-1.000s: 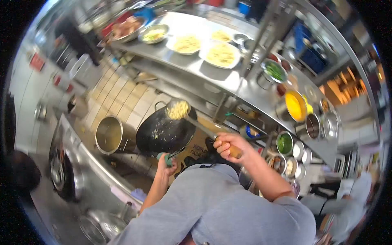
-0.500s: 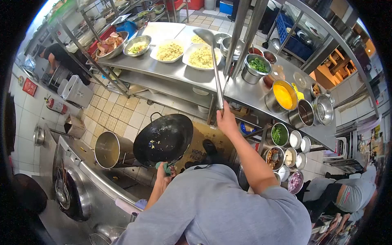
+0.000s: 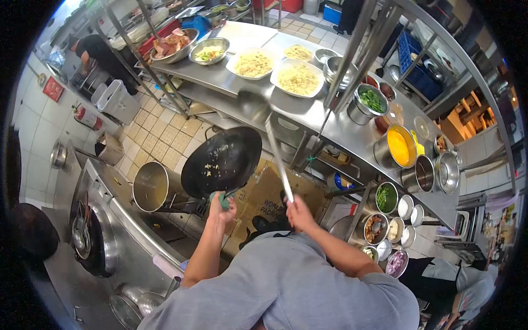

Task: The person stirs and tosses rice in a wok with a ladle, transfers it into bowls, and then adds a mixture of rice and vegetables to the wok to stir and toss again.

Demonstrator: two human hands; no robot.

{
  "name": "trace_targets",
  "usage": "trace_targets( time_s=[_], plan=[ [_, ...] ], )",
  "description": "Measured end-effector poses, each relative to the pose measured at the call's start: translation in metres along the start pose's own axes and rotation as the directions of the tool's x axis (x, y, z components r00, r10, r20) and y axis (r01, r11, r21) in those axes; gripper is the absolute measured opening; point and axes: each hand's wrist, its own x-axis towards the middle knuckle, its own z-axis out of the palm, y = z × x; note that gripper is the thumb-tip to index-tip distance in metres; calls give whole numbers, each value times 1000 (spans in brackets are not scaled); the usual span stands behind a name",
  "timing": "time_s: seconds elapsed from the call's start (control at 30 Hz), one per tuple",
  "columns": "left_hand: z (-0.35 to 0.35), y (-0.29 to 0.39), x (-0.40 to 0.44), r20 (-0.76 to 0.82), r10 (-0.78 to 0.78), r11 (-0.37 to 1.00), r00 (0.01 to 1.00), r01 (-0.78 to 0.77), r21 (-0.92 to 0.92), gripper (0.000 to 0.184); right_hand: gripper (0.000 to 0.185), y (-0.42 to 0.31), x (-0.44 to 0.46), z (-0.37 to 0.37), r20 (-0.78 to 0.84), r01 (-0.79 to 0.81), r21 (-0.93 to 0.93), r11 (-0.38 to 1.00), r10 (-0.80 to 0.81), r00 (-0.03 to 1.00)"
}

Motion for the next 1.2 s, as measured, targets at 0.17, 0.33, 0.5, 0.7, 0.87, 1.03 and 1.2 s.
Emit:
trace_targets(
  time_s=[0.17, 0.33, 0.5, 0.7, 0.87, 1.03, 1.2],
  plan=[
    [-21, -20, 21, 147, 69, 997, 987, -70, 7, 24, 31, 18, -10, -18, 34, 40, -586, 809, -25, 999],
    [-55, -70, -98, 101, 27, 981, 995, -46, 189, 19, 28, -24, -48, -76, 29, 47, -716, 697, -37, 999],
    [-9, -11, 41, 1, -31, 979, 1000, 30, -201, 24, 37, -75, -16, -53, 101, 164, -659, 734, -130, 986],
    [-11, 1, 45, 156, 5, 999, 988, 0, -34, 19, 52, -152, -37, -17, 112, -172, -323, 931, 218, 970],
    [-86, -90, 25, 42, 347, 869, 937, -338, 361, 28, 27, -136, -28, 9, 170, -376, -162, 912, 401, 900],
    [-71, -83, 38, 38, 455, 842, 889, -444, 307, 22, 23, -124, 23, 50, 534, -658, 384, 648, 426, 731],
    [-43, -15, 34, -157, 79, 997, 984, -78, 17, 16, 29, -119, 14, 28, 857, -868, 496, -33, 181, 483]
  ],
)
